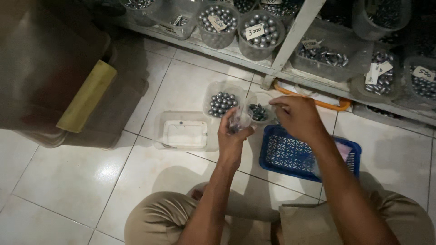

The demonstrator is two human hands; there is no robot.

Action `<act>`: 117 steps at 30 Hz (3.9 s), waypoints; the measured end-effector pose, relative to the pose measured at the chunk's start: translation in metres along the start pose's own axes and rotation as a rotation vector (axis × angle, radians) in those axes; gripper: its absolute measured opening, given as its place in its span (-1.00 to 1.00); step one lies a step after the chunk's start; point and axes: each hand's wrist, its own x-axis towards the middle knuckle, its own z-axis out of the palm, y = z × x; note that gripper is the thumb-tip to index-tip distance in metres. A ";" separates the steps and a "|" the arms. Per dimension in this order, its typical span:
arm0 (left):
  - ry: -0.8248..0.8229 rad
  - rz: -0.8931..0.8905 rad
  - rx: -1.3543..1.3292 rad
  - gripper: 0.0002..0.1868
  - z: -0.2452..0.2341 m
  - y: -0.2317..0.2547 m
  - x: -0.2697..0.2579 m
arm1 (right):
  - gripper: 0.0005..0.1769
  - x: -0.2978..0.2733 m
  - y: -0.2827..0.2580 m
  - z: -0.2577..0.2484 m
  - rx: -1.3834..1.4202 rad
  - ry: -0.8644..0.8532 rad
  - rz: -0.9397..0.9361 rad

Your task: The person sits on the floor and repeatedly transfers small metal parts from a container into small plastic bags. They seal each bag and place it into a blue basket, continuing this process for multiple bags.

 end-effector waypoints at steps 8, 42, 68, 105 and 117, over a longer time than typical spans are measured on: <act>0.008 -0.013 -0.016 -0.24 0.001 0.006 -0.002 | -0.83 0.045 0.026 0.050 -0.327 -0.381 0.096; -0.149 0.035 0.273 -0.34 0.012 0.032 -0.015 | -0.72 0.015 -0.002 -0.004 0.246 -0.217 0.217; -0.315 0.199 0.532 -0.38 0.022 -0.011 -0.026 | -0.72 -0.070 0.018 -0.008 0.641 -0.017 0.475; -0.189 -0.024 0.164 -0.24 0.025 -0.003 -0.031 | -0.54 -0.068 -0.005 -0.025 0.280 0.081 0.108; 0.043 -0.023 0.141 -0.43 0.003 -0.004 0.000 | -0.69 -0.020 0.005 -0.019 -0.077 -0.054 0.092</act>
